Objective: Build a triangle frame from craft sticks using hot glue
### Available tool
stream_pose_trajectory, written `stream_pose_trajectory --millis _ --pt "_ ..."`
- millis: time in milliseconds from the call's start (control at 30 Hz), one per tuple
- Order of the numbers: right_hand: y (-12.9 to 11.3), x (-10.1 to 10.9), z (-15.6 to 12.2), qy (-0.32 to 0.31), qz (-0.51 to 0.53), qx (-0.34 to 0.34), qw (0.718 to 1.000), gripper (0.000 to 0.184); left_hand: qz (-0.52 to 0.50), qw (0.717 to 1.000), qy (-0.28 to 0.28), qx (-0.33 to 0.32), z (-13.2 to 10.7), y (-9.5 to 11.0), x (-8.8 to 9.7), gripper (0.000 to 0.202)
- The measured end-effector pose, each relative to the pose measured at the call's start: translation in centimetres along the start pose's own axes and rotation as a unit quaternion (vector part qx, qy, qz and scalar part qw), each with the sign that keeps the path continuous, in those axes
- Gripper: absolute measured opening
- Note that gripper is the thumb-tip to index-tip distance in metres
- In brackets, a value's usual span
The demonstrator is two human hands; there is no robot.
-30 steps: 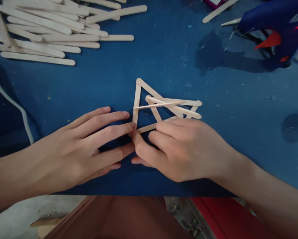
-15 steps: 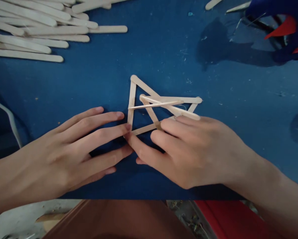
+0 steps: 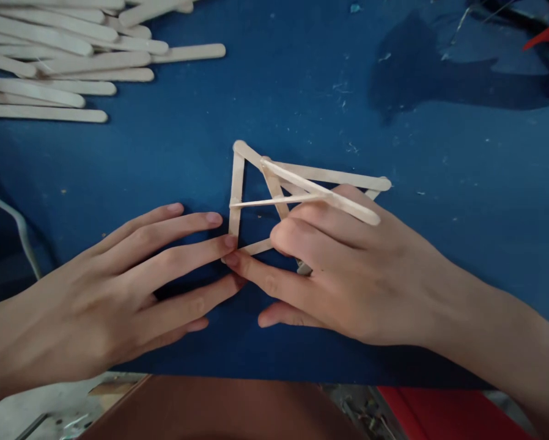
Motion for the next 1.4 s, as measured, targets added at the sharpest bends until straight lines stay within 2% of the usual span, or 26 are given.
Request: stream_pose_trajectory --millis 167,367,533,800,900,1067,1400 --pt "-0.6 0.4 0.1 -0.005 -0.017 -0.013 1.0 0.042 -0.009 1.0 0.0 0.004 -0.3 0.1 0.1 0.032" --pt "-1.8 0.1 0.4 0.018 -0.004 -0.033 0.999 0.042 -0.005 1.0 -0.006 -0.008 -0.3 0.0 0.2 0.033" --pt "-1.8 -0.3 0.7 0.036 0.009 -0.024 0.999 0.029 -0.001 1.0 -0.012 -0.009 -0.2 -0.1 0.3 0.035" --pt "-2.5 -0.3 0.9 0.078 0.01 -0.034 0.996 0.028 0.0 1.0 -0.008 -0.005 -0.3 0.0 0.2 0.028" --pt "-3.5 0.2 1.4 0.062 0.021 -0.055 0.996 0.028 -0.005 1.0 0.0 -0.002 -0.4 0.0 0.0 0.025" --pt "-5.2 0.5 1.7 0.048 0.028 -0.093 0.994 0.04 -0.01 1.0 0.0 0.0 -0.6 -0.1 -0.1 0.03" --pt "-5.8 0.6 2.3 0.07 0.166 -0.179 0.967 0.027 -0.005 1.0 0.01 -0.003 -0.5 0.0 0.0 0.032"
Point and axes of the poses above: each hand's wrist, its own z-axis towards the middle knuckle, its own x-axis out of the back of the hand, y = z × x, the point moved 1 cm from there along z, towards the middle knuckle, and after that the axes turned 9 degrees about -y, right-handed, at the moved point
